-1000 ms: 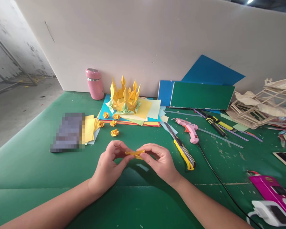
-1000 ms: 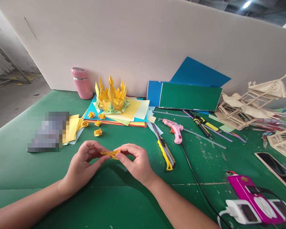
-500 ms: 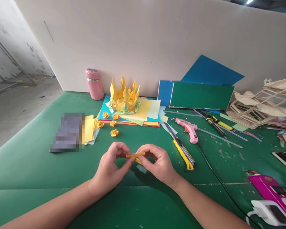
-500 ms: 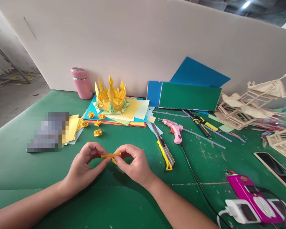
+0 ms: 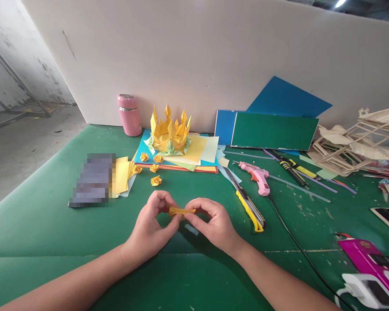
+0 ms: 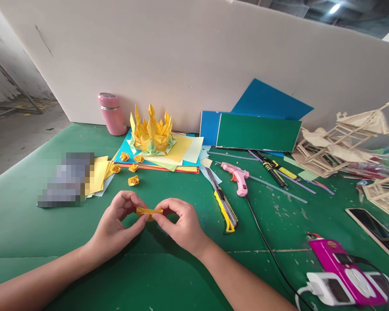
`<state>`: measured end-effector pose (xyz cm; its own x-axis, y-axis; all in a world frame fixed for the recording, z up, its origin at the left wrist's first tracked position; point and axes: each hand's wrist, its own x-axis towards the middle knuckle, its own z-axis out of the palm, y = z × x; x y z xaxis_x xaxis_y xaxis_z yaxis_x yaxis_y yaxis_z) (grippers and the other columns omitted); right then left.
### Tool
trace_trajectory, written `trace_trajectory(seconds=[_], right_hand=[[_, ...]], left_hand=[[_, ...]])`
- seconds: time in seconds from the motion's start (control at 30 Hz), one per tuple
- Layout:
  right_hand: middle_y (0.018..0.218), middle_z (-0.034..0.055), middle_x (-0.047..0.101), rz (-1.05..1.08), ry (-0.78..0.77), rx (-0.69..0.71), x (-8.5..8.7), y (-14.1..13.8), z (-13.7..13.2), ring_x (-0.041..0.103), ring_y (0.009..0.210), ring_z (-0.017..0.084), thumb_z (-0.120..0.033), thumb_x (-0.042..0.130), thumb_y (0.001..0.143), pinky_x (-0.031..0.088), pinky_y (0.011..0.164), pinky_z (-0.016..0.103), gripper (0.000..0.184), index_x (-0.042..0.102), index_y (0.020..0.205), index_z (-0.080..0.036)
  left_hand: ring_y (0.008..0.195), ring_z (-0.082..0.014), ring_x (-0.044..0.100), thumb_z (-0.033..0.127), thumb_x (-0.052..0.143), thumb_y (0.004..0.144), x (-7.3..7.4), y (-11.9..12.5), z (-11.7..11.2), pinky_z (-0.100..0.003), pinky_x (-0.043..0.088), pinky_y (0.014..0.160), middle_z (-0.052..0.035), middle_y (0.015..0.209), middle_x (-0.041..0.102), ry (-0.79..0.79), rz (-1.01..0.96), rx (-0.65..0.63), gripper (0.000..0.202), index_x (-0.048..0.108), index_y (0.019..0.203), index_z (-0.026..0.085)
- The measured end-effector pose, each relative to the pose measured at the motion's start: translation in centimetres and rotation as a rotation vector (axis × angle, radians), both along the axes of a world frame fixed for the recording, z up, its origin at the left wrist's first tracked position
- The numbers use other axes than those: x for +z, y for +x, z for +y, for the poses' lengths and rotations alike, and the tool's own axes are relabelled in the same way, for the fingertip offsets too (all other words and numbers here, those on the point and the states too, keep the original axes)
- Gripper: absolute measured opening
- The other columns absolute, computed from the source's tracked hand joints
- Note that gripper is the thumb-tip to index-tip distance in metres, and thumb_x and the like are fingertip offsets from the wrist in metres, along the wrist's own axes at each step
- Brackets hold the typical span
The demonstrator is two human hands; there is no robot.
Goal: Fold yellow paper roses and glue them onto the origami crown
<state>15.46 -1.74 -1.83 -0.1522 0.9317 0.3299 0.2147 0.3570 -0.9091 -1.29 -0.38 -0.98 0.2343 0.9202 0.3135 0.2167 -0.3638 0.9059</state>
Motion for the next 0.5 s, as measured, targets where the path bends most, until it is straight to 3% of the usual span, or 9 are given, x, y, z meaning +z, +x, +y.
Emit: trace_trajectory(seconds=[0.27, 0.5], right_hand=[[0.067, 0.0012, 0.062, -0.015, -0.035, -0.055, 0.17, 0.22, 0.03, 0.057, 0.062, 0.014, -0.027, 0.060, 0.079, 0.049, 0.059, 0.025, 0.012, 0.061, 0.071, -0.019], [0.058, -0.0008, 0.059, 0.115, -0.210, -0.048, 0.27, -0.13, 0.13, 0.054, 0.054, 0.012, -0.036, 0.066, 0.074, 0.047, 0.053, 0.023, 0.020, 0.063, 0.066, -0.018]], left_hand=[[0.070, -0.0118, 0.061, 0.019, 0.064, 0.076, 0.19, 0.15, 0.15, -0.027, 0.052, 0.067, 0.0015, 0.079, 0.058, -0.207, -0.127, -0.176, 0.023, 0.044, 0.088, 0.021], [0.059, -0.0078, 0.057, 0.022, 0.072, 0.068, 0.37, 0.26, 0.65, -0.021, 0.049, 0.060, 0.0084, 0.066, 0.053, -0.359, -0.249, -0.089, 0.034, 0.041, 0.082, 0.021]])
